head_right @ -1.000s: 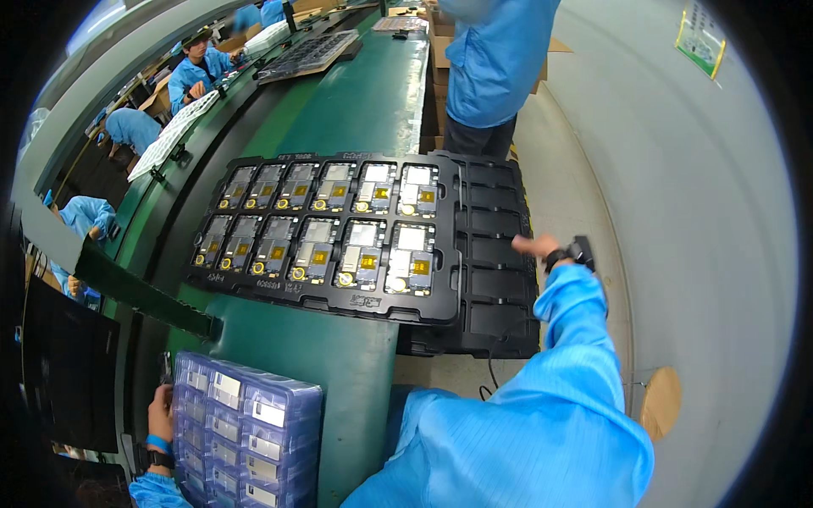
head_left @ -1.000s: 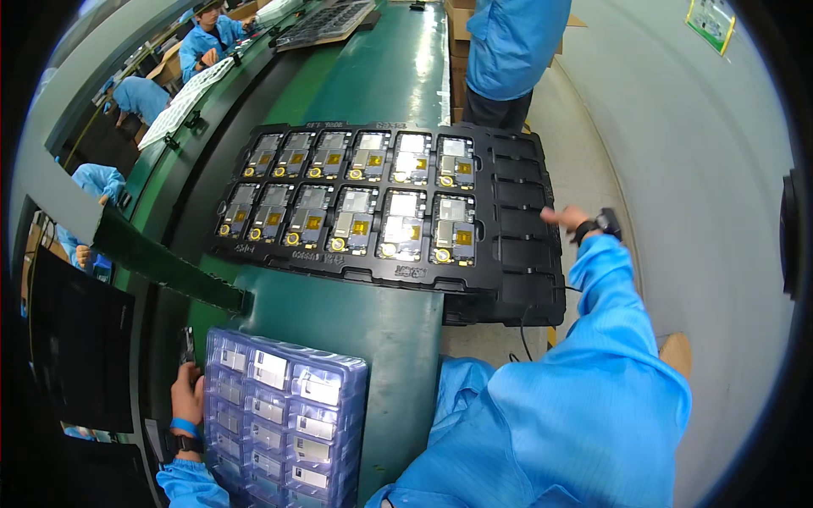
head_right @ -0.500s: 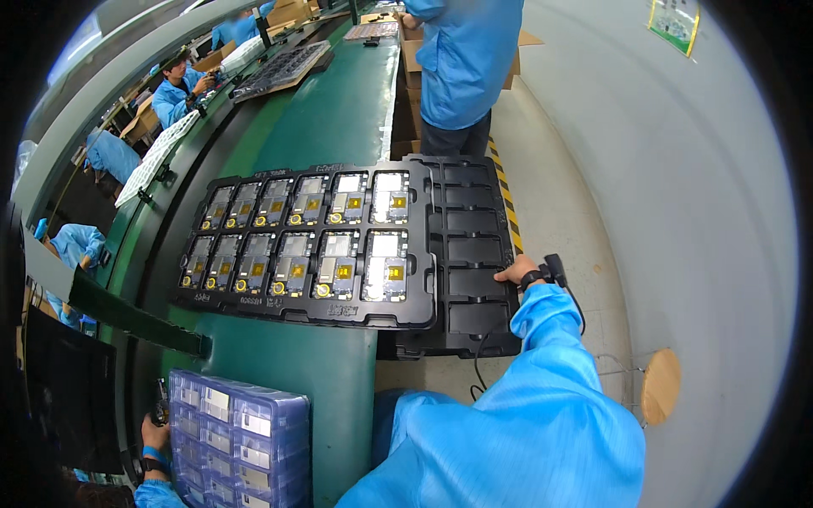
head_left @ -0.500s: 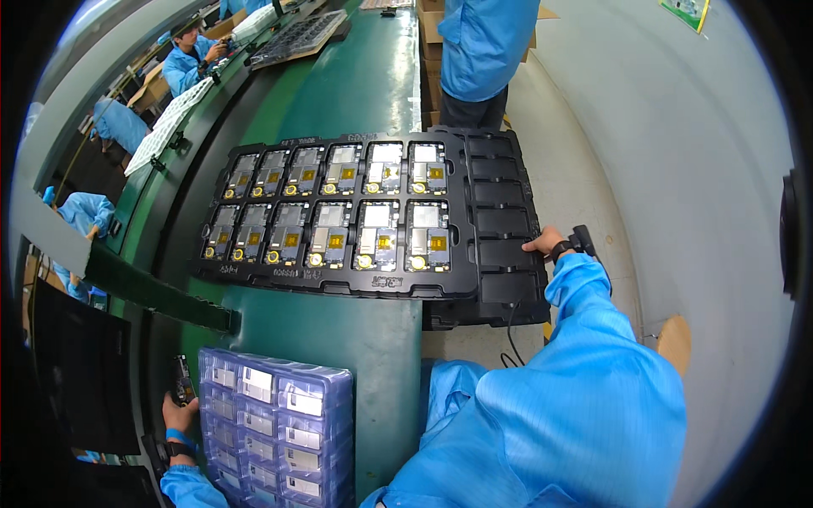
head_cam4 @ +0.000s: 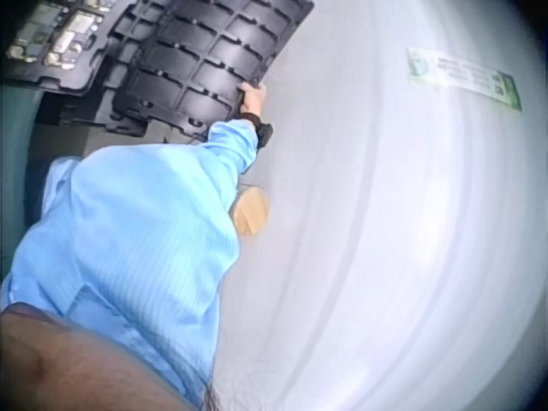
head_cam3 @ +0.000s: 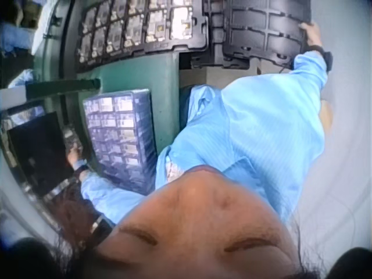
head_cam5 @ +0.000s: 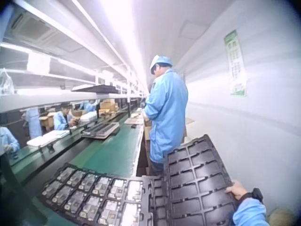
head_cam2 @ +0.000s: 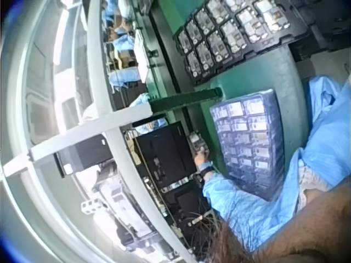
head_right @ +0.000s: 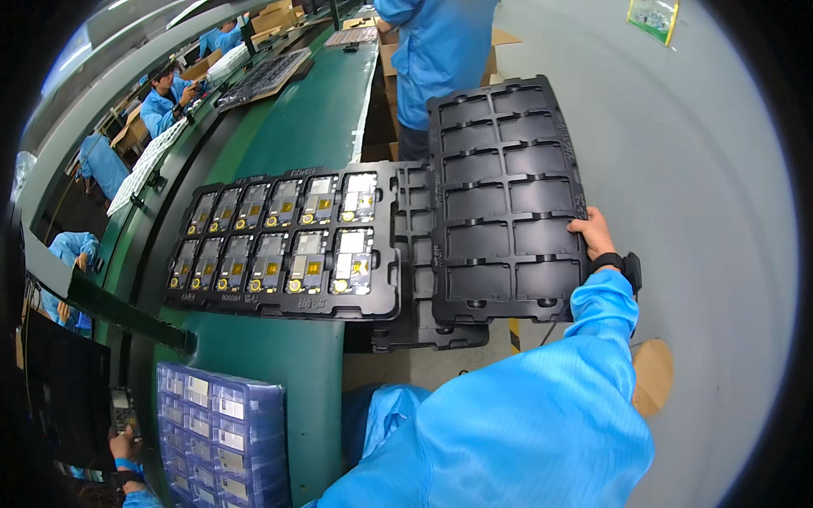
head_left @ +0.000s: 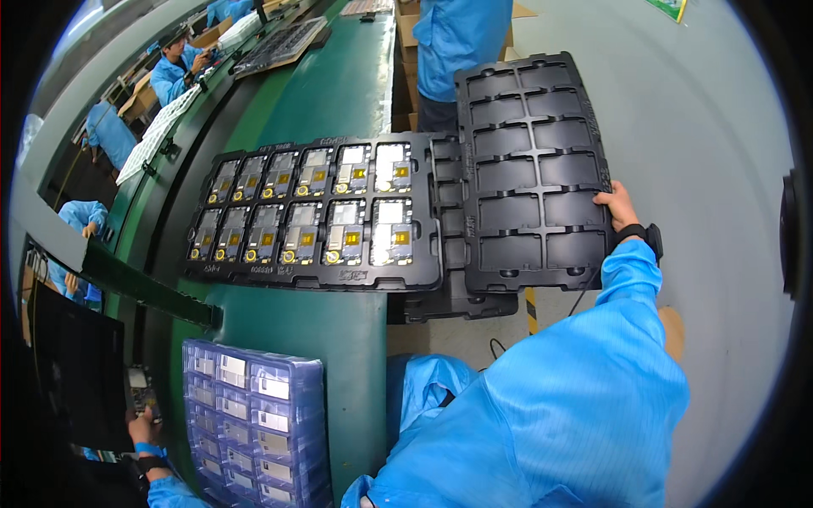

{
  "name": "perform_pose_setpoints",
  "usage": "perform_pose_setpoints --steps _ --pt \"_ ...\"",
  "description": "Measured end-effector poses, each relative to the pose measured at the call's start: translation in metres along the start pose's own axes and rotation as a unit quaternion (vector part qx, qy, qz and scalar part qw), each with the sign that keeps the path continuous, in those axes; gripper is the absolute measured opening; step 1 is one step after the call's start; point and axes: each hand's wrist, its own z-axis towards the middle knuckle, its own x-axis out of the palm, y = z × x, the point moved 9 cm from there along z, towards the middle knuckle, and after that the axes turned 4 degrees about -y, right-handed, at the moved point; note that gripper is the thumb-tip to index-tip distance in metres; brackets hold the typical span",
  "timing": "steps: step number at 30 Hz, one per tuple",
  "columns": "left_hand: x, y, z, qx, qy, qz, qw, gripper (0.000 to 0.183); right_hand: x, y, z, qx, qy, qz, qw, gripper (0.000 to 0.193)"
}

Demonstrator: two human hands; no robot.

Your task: Assembling components onto printed circuit boards at a manufacturing workstation.

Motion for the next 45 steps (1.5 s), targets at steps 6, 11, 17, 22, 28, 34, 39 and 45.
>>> perform_pose_setpoints --steps 6,11,17,22,28,34,39,45 --pt "-0.122 0.059 -0.019 -0.069 -0.105 0.082 0.989 0.048 -0.071 0.018 -0.003 -0.035 -0.025 0.037 0.998 0.041" --pt "-0.101 -0.082 -0.09 -0.07 -0.14 -0.118 0.981 0.04 -0.08 0.044 -0.012 -0.058 0.0 0.07 0.996 0.039" --pt "-0.094 -0.215 -0.205 -0.104 -0.226 -0.247 0.937 0.026 0.004 0.119 -0.002 -0.096 0.155 0.125 0.975 0.043" --pt "-0.08 -0.272 -0.249 -0.082 -0.25 -0.266 0.927 0.019 0.113 0.163 -0.019 -0.099 0.269 0.139 0.948 0.039" --pt "-0.059 -0.303 -0.291 -0.073 -0.259 -0.324 0.907 0.011 0.275 0.152 -0.071 0.105 0.361 0.321 0.869 0.024" --pt "-0.043 -0.312 -0.326 -0.077 -0.266 -0.372 0.886 0.012 0.41 0.133 -0.171 0.22 0.296 0.379 0.849 0.012" --pt "-0.04 -0.316 -0.35 -0.063 -0.278 -0.406 0.868 0.019 0.482 0.144 -0.276 0.133 0.267 0.432 0.851 0.01" --pt "-0.037 -0.318 -0.385 -0.044 -0.313 -0.415 0.853 0.028 0.532 0.122 -0.386 0.224 0.475 0.3 0.796 0.021"
